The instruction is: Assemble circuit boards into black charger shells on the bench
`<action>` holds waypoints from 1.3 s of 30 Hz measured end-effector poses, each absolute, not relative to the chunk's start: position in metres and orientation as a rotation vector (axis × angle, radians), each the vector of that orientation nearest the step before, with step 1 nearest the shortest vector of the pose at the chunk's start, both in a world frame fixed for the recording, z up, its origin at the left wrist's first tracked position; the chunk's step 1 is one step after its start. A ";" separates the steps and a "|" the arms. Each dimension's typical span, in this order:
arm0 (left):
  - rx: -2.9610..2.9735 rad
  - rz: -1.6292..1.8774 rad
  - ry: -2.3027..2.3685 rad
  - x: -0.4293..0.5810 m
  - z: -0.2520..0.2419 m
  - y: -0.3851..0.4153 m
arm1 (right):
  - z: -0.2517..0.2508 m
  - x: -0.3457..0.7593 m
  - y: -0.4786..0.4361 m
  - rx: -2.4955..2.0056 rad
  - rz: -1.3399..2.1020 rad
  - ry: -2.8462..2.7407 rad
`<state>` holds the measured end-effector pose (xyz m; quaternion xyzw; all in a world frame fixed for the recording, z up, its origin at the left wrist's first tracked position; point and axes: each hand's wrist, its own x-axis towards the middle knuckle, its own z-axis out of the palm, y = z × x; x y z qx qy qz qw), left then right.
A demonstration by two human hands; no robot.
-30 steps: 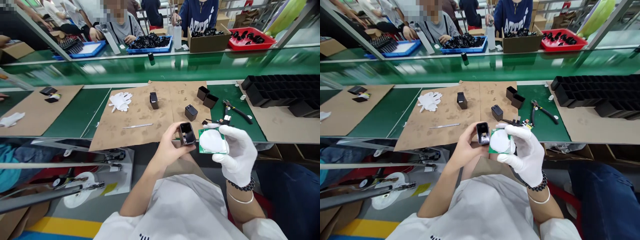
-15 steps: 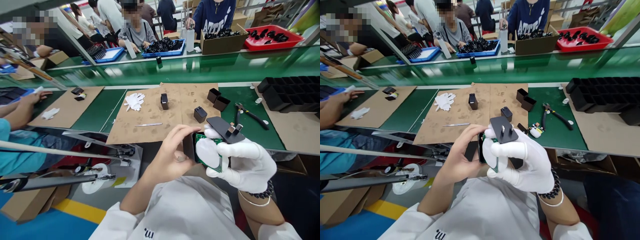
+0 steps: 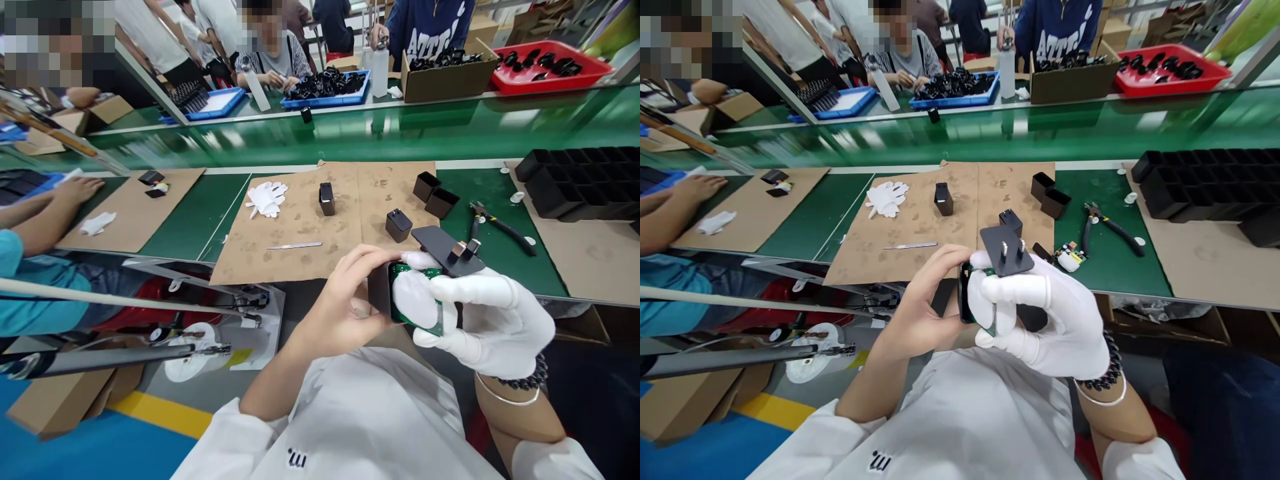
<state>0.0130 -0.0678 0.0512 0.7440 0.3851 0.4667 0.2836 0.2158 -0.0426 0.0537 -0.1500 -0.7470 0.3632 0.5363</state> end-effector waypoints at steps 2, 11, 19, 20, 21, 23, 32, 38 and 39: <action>1.982 1.242 1.021 0.013 0.051 -0.068 | 0.053 0.216 -0.043 -0.358 0.868 -1.791; 1.967 1.202 1.054 0.013 0.048 -0.069 | 0.055 0.215 -0.040 -0.364 0.817 -1.858; 1.998 1.246 0.971 0.011 0.042 -0.063 | 0.055 0.216 -0.040 -0.370 0.667 -1.897; 2.000 1.256 0.958 0.011 0.041 -0.062 | 0.056 0.216 -0.040 -0.349 0.660 -1.907; 2.002 1.266 0.946 0.011 0.040 -0.061 | 0.056 0.216 -0.041 -0.339 0.652 -1.909; 2.000 1.283 0.925 0.010 0.037 -0.059 | 0.056 0.215 -0.042 -0.337 0.649 -1.916; 1.931 1.324 0.808 0.011 0.031 -0.052 | 0.060 0.216 -0.036 -0.373 0.501 -2.047; 1.911 1.321 0.819 0.009 0.027 -0.045 | 0.064 0.216 -0.039 -0.410 0.478 -2.070; 1.899 1.320 0.828 0.008 0.026 -0.044 | 0.065 0.217 -0.040 -0.452 0.513 -2.053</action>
